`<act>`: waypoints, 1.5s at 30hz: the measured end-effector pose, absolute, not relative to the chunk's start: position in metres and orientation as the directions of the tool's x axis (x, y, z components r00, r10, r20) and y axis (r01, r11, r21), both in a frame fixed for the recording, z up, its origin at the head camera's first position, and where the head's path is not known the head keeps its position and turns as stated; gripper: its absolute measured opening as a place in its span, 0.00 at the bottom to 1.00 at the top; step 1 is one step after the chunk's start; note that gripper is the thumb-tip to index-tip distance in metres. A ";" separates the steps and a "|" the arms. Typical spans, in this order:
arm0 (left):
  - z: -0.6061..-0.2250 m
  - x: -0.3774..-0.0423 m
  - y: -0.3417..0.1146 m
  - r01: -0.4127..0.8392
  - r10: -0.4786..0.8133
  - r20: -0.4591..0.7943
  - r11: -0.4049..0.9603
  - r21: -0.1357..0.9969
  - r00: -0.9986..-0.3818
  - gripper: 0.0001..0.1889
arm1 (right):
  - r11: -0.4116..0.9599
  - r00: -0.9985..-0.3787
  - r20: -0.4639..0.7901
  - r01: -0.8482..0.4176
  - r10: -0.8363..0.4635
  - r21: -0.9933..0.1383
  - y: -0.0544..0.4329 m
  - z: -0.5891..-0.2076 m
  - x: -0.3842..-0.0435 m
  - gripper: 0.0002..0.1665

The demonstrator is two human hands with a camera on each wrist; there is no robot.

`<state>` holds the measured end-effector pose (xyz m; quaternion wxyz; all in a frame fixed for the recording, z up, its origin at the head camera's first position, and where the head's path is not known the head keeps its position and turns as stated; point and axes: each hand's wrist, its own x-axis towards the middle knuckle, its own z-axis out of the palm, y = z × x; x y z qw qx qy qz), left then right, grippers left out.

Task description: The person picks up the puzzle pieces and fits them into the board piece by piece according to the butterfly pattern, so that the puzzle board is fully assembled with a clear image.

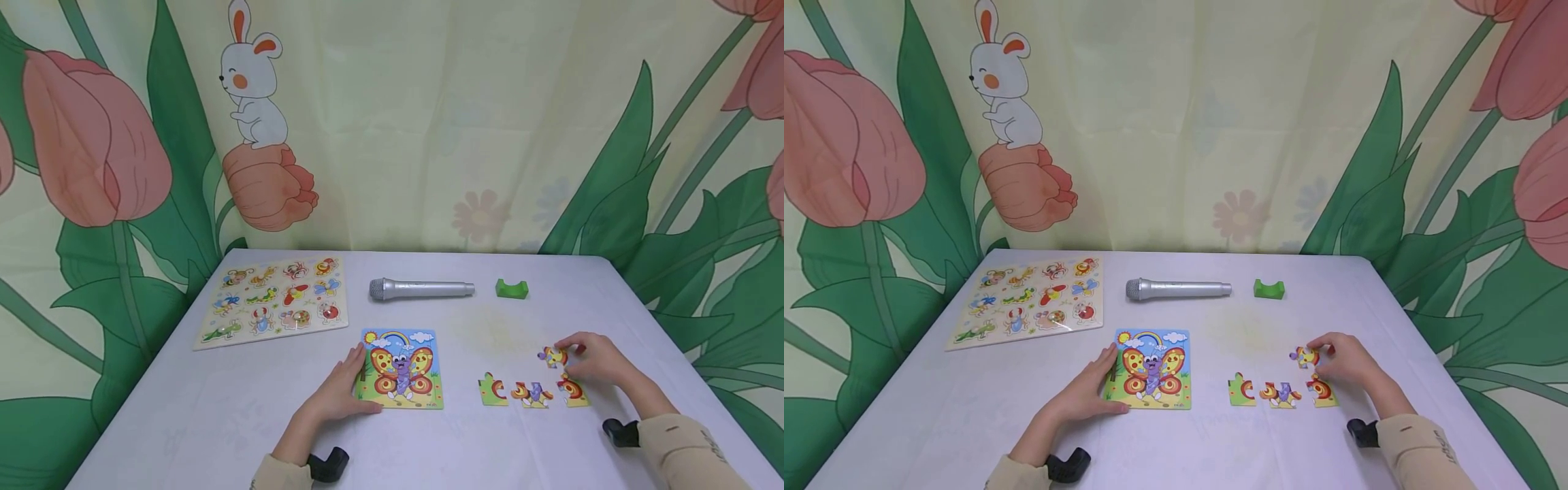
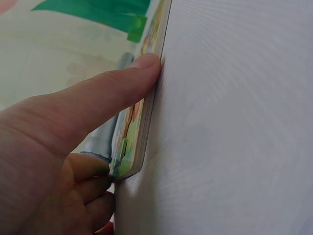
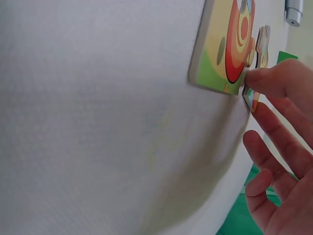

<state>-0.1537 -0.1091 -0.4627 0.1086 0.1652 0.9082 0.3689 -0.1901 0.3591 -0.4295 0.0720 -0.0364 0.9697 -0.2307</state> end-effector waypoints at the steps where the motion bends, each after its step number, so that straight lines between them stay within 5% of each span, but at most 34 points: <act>1: -0.463 -0.154 -0.109 0.220 0.380 -0.076 0.674 0.705 -0.922 0.55 | 0.892 -0.988 -0.122 -0.034 -0.100 -0.452 0.359 -0.429 -0.190 0.26; 45: -0.465 -0.154 -0.110 0.229 0.383 -0.067 0.675 0.701 -0.921 0.55 | 0.735 -0.896 0.080 -0.407 -0.437 -0.543 0.227 -0.408 -0.189 0.19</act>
